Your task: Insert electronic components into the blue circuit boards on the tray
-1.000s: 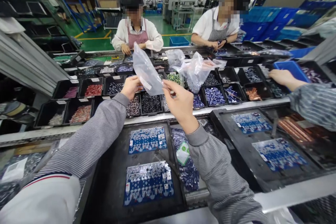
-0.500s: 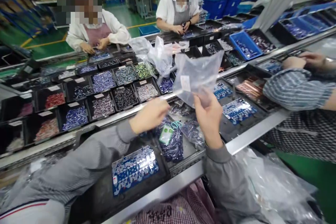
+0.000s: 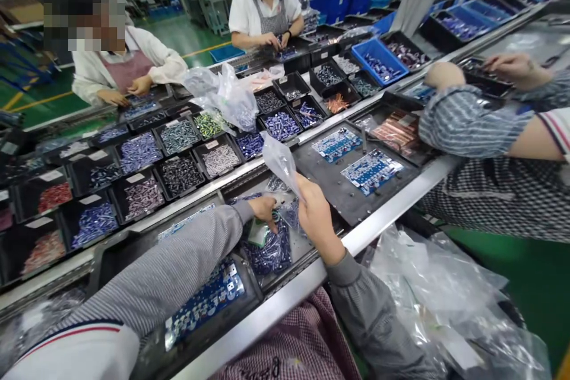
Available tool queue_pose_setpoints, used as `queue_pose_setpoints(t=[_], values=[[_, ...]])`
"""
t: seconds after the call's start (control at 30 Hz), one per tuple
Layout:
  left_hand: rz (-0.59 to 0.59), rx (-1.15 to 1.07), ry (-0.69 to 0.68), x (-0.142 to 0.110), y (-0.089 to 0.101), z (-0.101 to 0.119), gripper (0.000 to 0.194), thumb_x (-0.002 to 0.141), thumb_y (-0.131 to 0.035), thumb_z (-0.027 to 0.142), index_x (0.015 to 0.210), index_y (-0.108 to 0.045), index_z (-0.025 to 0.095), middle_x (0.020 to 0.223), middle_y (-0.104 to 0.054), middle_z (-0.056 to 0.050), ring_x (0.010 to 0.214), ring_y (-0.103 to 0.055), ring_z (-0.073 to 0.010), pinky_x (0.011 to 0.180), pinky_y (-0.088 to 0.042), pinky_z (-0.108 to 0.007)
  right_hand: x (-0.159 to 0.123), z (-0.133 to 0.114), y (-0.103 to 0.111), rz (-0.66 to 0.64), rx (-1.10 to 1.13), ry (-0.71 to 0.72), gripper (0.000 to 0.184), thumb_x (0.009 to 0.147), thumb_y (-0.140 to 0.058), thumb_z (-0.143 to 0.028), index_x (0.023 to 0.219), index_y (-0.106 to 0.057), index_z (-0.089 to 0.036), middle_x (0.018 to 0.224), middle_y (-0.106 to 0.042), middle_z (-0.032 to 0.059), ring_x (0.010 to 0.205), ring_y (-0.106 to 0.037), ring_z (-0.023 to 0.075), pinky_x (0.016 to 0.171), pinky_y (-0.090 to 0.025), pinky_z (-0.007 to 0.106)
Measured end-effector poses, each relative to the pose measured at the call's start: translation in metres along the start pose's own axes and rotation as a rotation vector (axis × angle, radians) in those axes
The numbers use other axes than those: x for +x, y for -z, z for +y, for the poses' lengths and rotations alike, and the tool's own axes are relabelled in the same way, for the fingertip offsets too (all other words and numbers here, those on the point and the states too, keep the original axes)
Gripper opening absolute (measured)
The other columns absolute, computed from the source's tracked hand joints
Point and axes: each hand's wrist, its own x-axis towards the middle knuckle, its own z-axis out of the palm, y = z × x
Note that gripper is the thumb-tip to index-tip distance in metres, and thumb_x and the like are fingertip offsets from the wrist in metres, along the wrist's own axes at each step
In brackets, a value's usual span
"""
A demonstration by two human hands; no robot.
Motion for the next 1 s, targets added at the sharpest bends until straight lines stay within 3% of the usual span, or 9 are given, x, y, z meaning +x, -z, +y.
queue_pose_setpoints(t=[0.1,0.2,0.27,0.37,0.57,0.77,0.83,0.9,1.0], values=[[-0.046,0.039,0.057,0.009,0.006,-0.002,0.039,0.053,-0.083,0.040,0.075,-0.067,0.013,0.076,-0.068,-0.010,0.075,-0.064,-0.0259,0.067,-0.049,-0.030,0.004,0.008,-0.007,0.008,0.027,-0.025,0.053,0.083,-0.034,-0.009,0.132,-0.046,-0.026,0.129,-0.057,0.0052,0.119,-0.051,0.0214,0.103,-0.040,0.042],[0.042,0.070,0.094,0.022,0.001,0.003,0.031,0.084,-0.060,0.039,0.097,-0.064,0.011,0.096,-0.065,-0.012,0.086,-0.062,-0.0224,0.076,-0.050,-0.036,0.004,0.014,-0.009,0.000,0.053,-0.032,0.048,0.084,-0.034,-0.011,0.127,-0.051,-0.023,0.125,-0.059,0.0070,0.119,-0.052,0.0207,0.104,-0.040,0.041],[0.096,0.083,0.093,0.029,-0.006,0.009,0.030,0.090,-0.053,0.034,0.111,-0.057,0.013,0.111,-0.059,-0.011,0.097,-0.059,-0.0217,0.083,-0.049,-0.041,0.002,0.017,-0.008,-0.008,0.071,-0.032,0.045,0.085,-0.035,-0.012,0.125,-0.054,-0.022,0.122,-0.061,0.0081,0.118,-0.053,0.0212,0.103,-0.041,0.041],[0.074,0.077,0.085,0.033,-0.011,0.014,0.030,0.090,-0.055,0.031,0.115,-0.056,0.014,0.115,-0.056,-0.010,0.099,-0.058,-0.0215,0.084,-0.050,-0.041,-0.004,0.019,-0.006,-0.021,0.051,-0.045,0.041,0.086,-0.037,-0.017,0.122,-0.056,-0.022,0.120,-0.062,0.0088,0.114,-0.056,0.0231,0.100,-0.043,0.043],[0.076,0.063,0.056,0.018,0.002,0.007,0.024,0.090,-0.056,0.029,0.108,-0.059,0.015,0.110,-0.059,-0.009,0.096,-0.059,-0.0194,0.082,-0.050,-0.037,-0.012,0.025,-0.008,-0.023,0.010,-0.067,0.036,0.088,-0.042,-0.025,0.121,-0.057,-0.024,0.114,-0.065,0.0090,0.107,-0.060,0.0252,0.094,-0.046,0.043],[0.190,0.058,-0.017,-0.018,-0.004,0.010,0.010,0.068,-0.070,0.014,0.077,-0.070,0.011,0.082,-0.067,-0.014,0.085,-0.064,-0.0269,0.071,-0.051,-0.032,-0.014,0.019,-0.008,-0.009,-0.018,-0.097,0.034,0.088,-0.044,-0.032,0.118,-0.061,-0.025,0.110,-0.067,0.0084,0.104,-0.062,0.0263,0.092,-0.047,0.043],[0.275,0.033,-0.037,-0.034,0.005,0.007,0.007,0.066,-0.069,0.015,0.072,-0.071,0.013,0.075,-0.068,-0.011,0.077,-0.065,-0.0246,0.066,-0.050,-0.029,-0.017,0.018,-0.006,0.005,-0.028,-0.143,0.035,0.088,-0.045,-0.035,0.117,-0.061,-0.025,0.110,-0.068,0.0083,0.103,-0.062,0.0273,0.092,-0.046,0.043],[0.418,0.009,-0.040,-0.059,0.029,-0.009,0.009,0.069,-0.065,0.016,0.074,-0.073,0.016,0.075,-0.069,-0.008,0.077,-0.064,-0.0223,0.069,-0.050,-0.029,-0.020,0.019,-0.004,0.020,-0.038,-0.191,0.035,0.088,-0.046,-0.037,0.117,-0.062,-0.026,0.109,-0.068,0.0077,0.103,-0.062,0.0281,0.092,-0.046,0.043],[0.730,-0.016,0.042,-0.116,0.085,-0.064,0.018,0.076,-0.056,0.014,0.082,-0.073,0.017,0.087,-0.070,-0.006,0.086,-0.063,-0.0205,0.082,-0.048,-0.030,-0.022,0.021,-0.003,0.020,-0.039,-0.222,0.035,0.087,-0.048,-0.038,0.117,-0.062,-0.028,0.107,-0.069,0.0065,0.102,-0.063,0.0280,0.091,-0.047,0.041]])
